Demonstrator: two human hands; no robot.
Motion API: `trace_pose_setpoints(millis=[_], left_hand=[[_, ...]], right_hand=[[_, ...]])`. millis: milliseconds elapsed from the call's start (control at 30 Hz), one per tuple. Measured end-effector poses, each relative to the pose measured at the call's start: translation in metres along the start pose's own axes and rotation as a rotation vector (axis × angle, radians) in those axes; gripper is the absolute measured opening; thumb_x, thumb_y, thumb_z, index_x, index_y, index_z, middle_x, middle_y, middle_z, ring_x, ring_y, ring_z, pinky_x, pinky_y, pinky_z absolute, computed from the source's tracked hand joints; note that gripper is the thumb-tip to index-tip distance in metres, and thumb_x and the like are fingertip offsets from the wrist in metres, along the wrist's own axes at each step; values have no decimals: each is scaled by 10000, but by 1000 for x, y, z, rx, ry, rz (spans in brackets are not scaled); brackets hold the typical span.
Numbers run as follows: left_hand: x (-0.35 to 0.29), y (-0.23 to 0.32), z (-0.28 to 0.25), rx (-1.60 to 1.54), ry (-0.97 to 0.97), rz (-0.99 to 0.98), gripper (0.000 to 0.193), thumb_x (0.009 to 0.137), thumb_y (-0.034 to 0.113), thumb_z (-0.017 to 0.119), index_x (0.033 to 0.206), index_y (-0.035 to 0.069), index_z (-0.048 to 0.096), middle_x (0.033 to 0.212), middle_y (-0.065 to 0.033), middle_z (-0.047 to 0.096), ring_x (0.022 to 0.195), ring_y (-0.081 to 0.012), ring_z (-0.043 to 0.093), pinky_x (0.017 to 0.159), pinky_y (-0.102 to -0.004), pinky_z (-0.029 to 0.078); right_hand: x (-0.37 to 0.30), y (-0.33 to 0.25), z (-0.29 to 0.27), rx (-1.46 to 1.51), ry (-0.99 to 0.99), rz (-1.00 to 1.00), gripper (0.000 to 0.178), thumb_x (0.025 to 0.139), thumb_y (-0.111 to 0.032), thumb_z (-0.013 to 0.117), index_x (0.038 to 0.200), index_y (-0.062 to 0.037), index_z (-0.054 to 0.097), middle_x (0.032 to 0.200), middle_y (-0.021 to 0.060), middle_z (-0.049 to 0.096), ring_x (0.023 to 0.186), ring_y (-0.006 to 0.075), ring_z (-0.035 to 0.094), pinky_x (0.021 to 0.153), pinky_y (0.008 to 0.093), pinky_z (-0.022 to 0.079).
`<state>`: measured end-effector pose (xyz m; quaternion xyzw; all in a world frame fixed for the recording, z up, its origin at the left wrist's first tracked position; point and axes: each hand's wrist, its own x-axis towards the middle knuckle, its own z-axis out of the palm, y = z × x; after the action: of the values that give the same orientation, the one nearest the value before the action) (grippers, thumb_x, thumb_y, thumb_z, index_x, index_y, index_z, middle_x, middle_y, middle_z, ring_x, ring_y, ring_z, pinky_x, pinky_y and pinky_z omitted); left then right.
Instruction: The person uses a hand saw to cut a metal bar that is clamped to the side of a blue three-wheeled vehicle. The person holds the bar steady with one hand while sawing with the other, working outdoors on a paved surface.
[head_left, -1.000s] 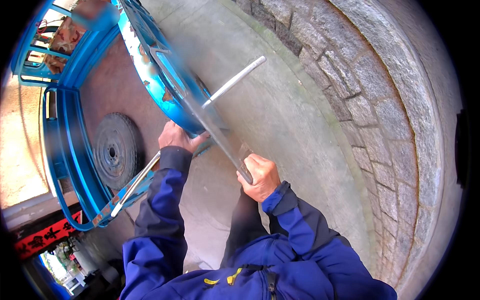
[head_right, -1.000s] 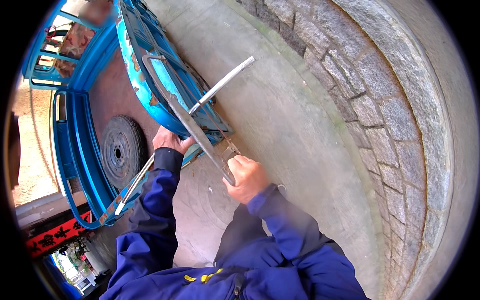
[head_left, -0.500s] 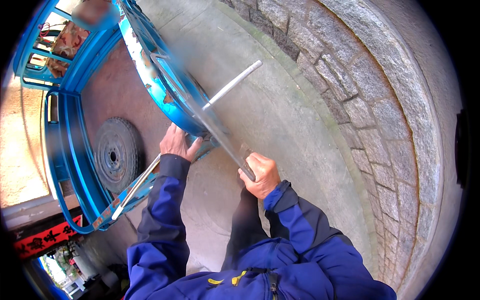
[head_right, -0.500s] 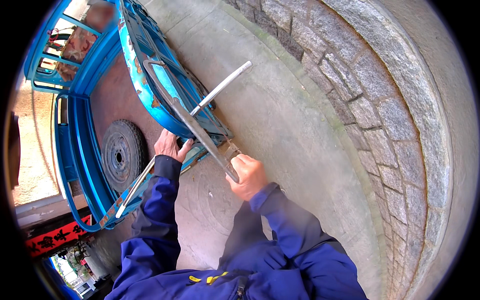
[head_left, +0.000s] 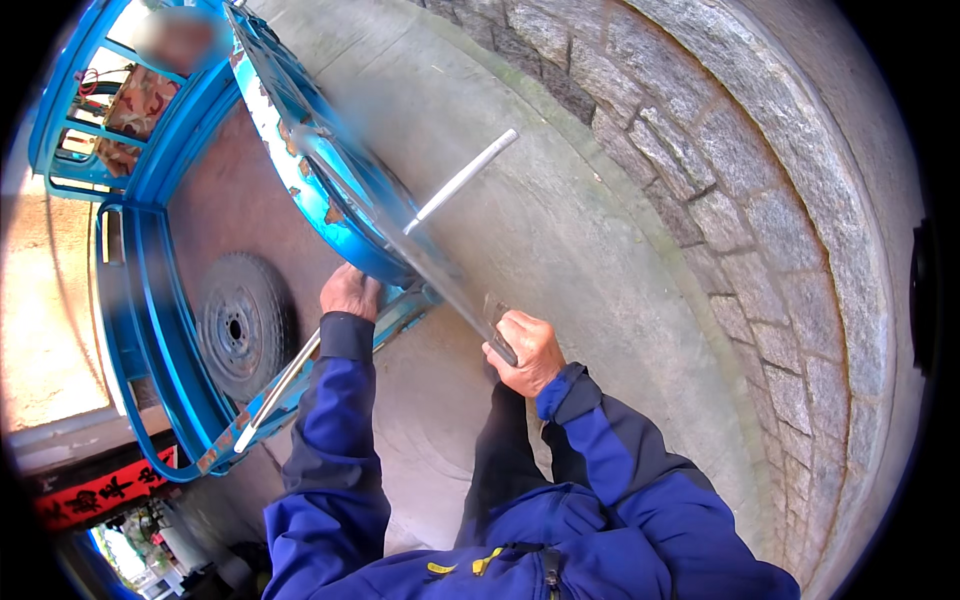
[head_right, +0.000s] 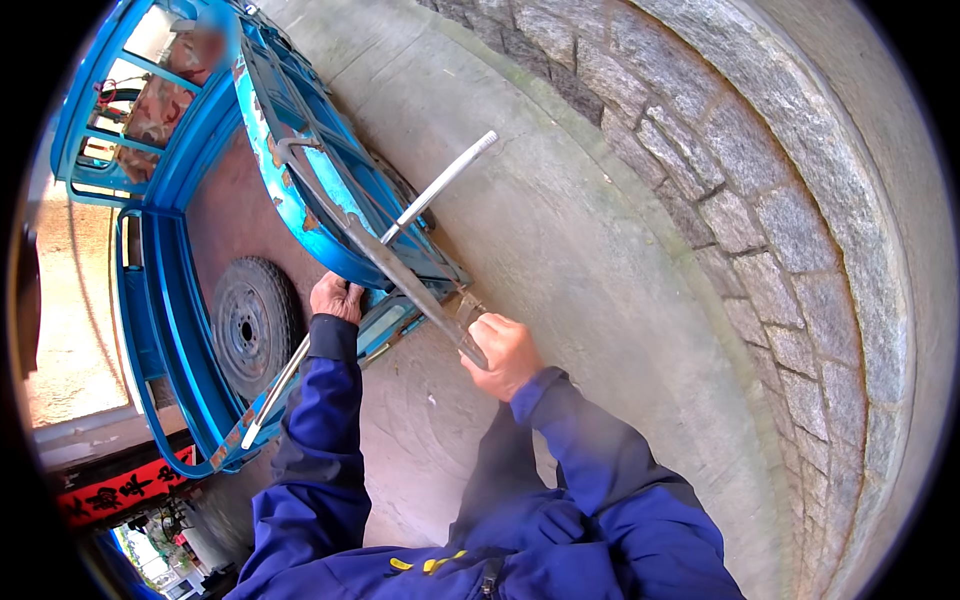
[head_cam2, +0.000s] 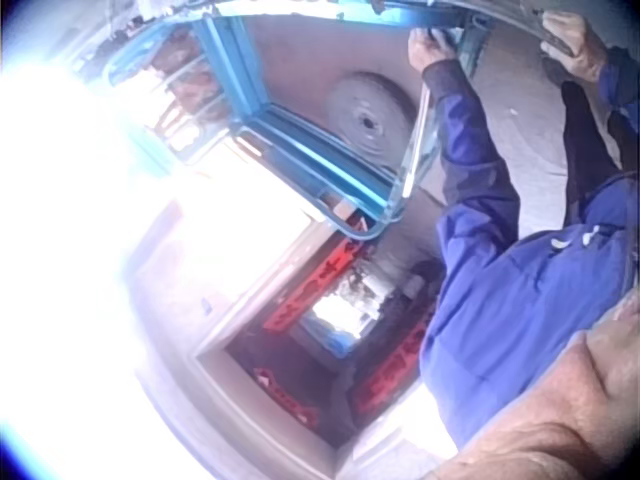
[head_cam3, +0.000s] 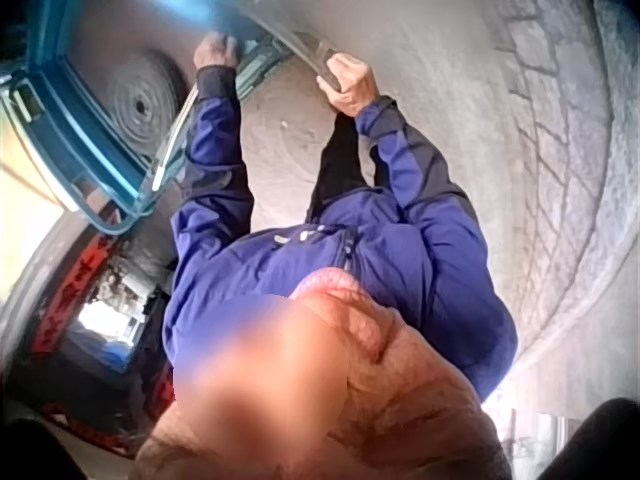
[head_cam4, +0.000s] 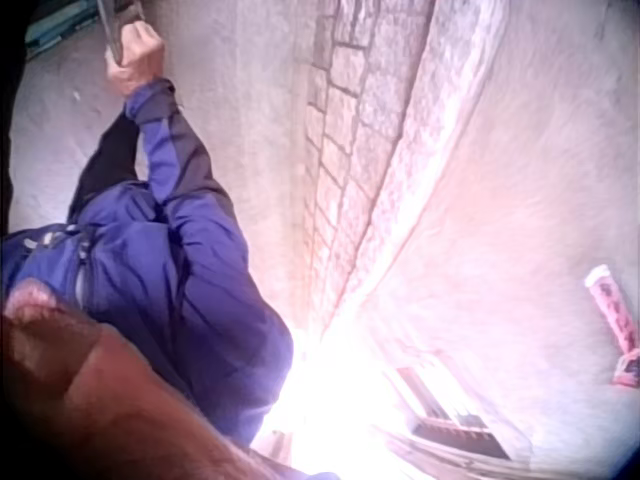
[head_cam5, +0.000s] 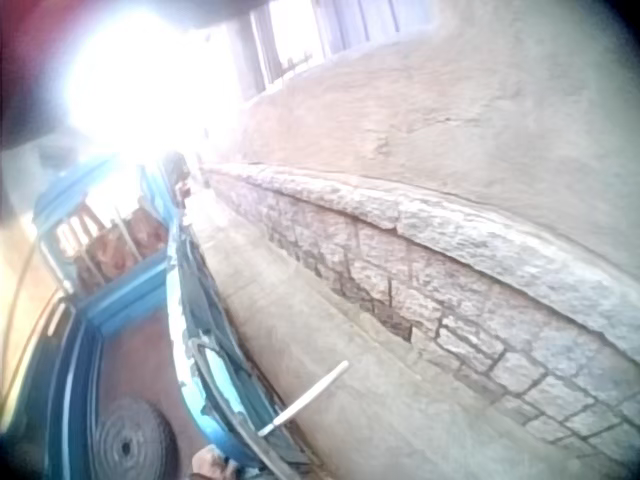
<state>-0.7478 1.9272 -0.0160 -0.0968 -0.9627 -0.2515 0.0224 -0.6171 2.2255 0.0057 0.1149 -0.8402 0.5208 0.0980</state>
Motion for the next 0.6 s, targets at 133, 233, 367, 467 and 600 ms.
trace_pose_setpoints(millis=[133,233,367,467,600], left_hand=[[7,4,-6,-2,-31,3,234,950,270,642,1132,156,734,1067,-161,698,1004,-412,666,848,-480,547],[3,7,-2,6,1,11,233,962,279,625,1127,152,729,1046,-152,688,1015,-397,655,861,-480,541],[1,19,1,64,52,89,222,973,280,607,1113,142,709,1034,-135,686,1012,-371,649,860,-477,542],[0,24,3,221,67,106,223,986,299,585,1087,129,688,1038,-125,694,1000,-359,652,848,-478,551],[0,28,5,300,72,100,240,1001,325,554,1050,121,671,1039,-120,710,979,-355,665,819,-484,565]], right_hand=[[3,-14,-7,-15,-33,58,302,681,-51,827,835,-39,567,847,139,614,824,369,649,697,452,533],[-1,-19,-6,-45,-59,74,320,677,-68,837,863,-41,577,865,143,622,837,372,650,708,454,536],[-12,-16,-8,-56,-76,56,348,669,-86,848,884,-39,580,880,147,618,837,378,641,703,460,528],[-20,-22,-13,-70,-78,55,351,663,-82,848,877,-33,574,868,146,602,821,379,627,690,461,515],[-27,-26,-23,-97,-61,35,360,648,-73,851,857,-36,560,842,141,577,798,373,617,674,462,502]])
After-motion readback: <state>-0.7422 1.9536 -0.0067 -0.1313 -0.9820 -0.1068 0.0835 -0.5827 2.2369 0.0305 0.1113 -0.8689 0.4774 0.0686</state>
